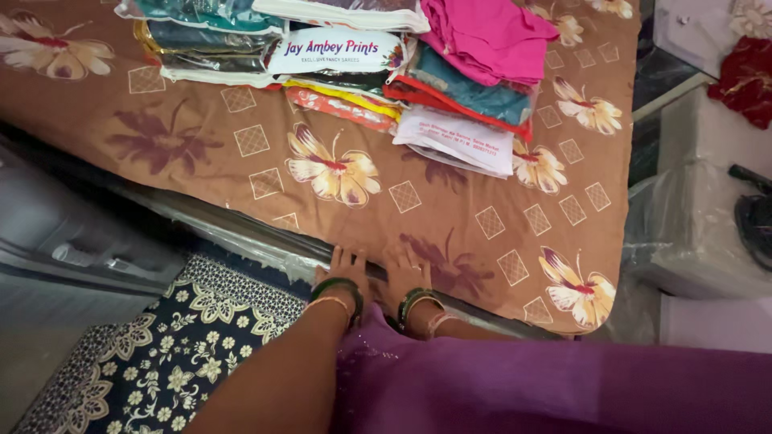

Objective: The person removes folded garments from a wardrobe shelf, carries them to a bed, and places them on top of other items. The person handles a pink garment and a striped garment one at a time, moving them from the wardrobe to the bed.

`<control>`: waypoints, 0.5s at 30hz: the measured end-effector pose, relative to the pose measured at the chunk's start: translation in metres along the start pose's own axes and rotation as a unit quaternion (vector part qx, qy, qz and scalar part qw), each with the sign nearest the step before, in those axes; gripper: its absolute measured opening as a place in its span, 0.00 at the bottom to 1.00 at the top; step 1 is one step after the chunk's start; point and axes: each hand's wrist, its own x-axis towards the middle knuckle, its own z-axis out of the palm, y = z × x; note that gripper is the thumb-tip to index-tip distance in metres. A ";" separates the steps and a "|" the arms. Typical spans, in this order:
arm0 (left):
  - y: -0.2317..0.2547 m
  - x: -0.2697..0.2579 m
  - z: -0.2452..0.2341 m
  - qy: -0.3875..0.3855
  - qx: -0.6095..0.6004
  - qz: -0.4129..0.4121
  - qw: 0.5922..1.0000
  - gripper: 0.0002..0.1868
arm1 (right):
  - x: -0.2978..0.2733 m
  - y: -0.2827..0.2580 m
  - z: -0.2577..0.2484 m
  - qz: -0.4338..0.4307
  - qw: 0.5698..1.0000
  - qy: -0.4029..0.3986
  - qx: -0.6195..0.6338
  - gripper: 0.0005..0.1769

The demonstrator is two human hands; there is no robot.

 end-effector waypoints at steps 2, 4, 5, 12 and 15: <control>-0.001 -0.007 0.002 -0.006 0.007 -0.001 1.000 0.42 | -0.010 -0.004 -0.001 -0.006 1.000 0.014 -0.006 0.44; -0.004 -0.014 0.002 -0.009 0.016 0.002 1.000 0.44 | -0.016 -0.009 -0.002 0.000 1.000 0.013 0.000 0.45; -0.005 -0.017 0.001 -0.015 0.018 0.002 1.000 0.45 | -0.018 -0.011 -0.002 0.007 1.000 0.004 0.011 0.46; -0.020 -0.030 0.001 0.010 0.036 0.033 0.999 0.44 | -0.033 -0.026 0.013 -0.020 0.998 0.048 0.045 0.44; -0.031 -0.042 -0.002 0.006 0.030 0.031 0.999 0.46 | -0.040 -0.038 0.017 0.002 0.997 0.071 0.041 0.47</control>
